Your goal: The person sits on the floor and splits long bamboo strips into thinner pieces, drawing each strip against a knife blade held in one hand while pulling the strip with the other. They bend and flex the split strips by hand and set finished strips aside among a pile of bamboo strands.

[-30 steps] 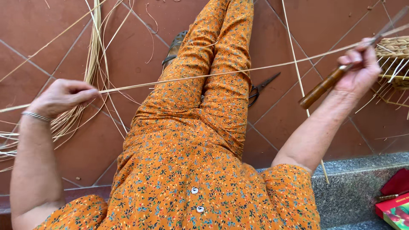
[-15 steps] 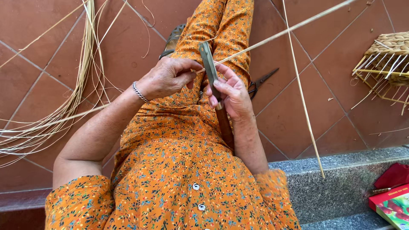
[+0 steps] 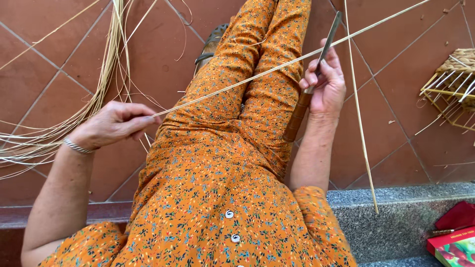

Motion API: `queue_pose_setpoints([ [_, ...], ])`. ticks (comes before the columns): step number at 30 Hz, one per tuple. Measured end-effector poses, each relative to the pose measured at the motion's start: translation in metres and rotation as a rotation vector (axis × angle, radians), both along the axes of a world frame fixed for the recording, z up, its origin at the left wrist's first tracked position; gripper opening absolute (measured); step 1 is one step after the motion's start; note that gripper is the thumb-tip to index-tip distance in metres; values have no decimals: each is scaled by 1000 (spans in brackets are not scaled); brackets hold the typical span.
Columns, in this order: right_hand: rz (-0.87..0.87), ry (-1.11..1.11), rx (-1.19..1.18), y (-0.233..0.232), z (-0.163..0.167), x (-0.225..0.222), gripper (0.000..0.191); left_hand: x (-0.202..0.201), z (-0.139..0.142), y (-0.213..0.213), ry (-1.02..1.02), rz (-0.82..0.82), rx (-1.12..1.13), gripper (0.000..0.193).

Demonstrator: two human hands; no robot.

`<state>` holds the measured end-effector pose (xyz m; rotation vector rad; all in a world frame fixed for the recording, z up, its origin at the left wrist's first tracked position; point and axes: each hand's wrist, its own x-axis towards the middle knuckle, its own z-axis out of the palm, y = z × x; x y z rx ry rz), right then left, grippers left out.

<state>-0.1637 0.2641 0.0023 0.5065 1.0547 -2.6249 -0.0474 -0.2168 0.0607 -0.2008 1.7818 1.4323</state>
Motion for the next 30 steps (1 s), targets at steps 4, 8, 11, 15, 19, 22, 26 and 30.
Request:
queue_pose_setpoints([
  [4, 248, -2, -30, -40, 23, 29, 53, -16, -13, 43, 186, 30, -2, 22],
  [8, 438, -92, 2, -86, 40, 61, 56, -45, -11, 90, 253, -24, -20, 20],
  [11, 475, -115, -55, -104, 45, 71, 50, -57, -2, 117, 291, -49, -14, 20],
  [15, 457, -61, 21, -105, 38, 72, 39, -62, 3, 124, 250, -109, 12, 23],
  [19, 284, -46, 143, -83, 22, 60, 37, -52, 6, 90, 162, -106, -3, 27],
  [22, 186, -61, 76, -61, 16, 45, 30, -39, 12, 53, 90, -128, 15, 29],
  [26, 165, -78, 3, -51, 23, 38, 35, -27, 15, 40, 101, -69, 64, 24],
  [30, 329, -90, 27, -78, 36, 52, 41, -29, 10, 69, 192, -59, -24, 22],
])
